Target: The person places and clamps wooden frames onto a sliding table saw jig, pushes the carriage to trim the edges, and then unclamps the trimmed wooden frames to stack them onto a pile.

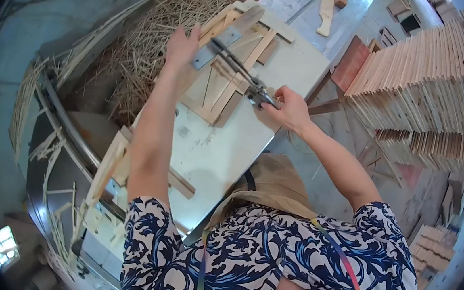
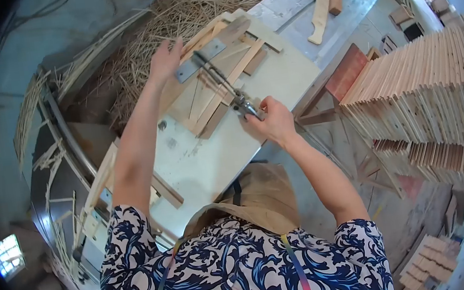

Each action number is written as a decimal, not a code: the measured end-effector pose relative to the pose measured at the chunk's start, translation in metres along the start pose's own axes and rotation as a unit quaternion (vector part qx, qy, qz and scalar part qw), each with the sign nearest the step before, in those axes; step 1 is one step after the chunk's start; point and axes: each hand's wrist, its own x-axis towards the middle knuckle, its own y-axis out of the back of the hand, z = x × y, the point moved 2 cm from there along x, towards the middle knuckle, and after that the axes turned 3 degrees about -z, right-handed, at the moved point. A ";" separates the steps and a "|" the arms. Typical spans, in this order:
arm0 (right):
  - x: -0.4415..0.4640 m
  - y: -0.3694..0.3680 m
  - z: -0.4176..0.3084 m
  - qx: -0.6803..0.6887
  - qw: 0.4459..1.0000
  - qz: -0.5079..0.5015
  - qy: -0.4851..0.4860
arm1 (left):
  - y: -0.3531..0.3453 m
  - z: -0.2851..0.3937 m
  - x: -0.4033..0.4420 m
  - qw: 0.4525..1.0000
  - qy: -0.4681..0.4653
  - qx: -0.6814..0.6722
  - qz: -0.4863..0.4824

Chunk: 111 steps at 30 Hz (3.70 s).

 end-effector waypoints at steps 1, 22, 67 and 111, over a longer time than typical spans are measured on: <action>-0.001 0.000 0.000 -0.001 1.000 0.009 0.007 | 0.020 0.013 -0.025 1.000 0.013 -0.003 0.006; 0.216 0.054 0.145 -0.228 0.974 0.002 0.004 | -0.044 -0.139 -0.526 0.512 0.499 -0.514 0.474; 0.267 0.009 0.242 -0.164 0.885 -0.064 0.431 | -0.079 -0.132 -0.484 0.446 0.668 -0.047 0.594; 0.887 0.371 0.878 -0.297 0.953 -0.061 -0.017 | -0.452 0.254 -0.068 0.337 0.701 -0.081 0.624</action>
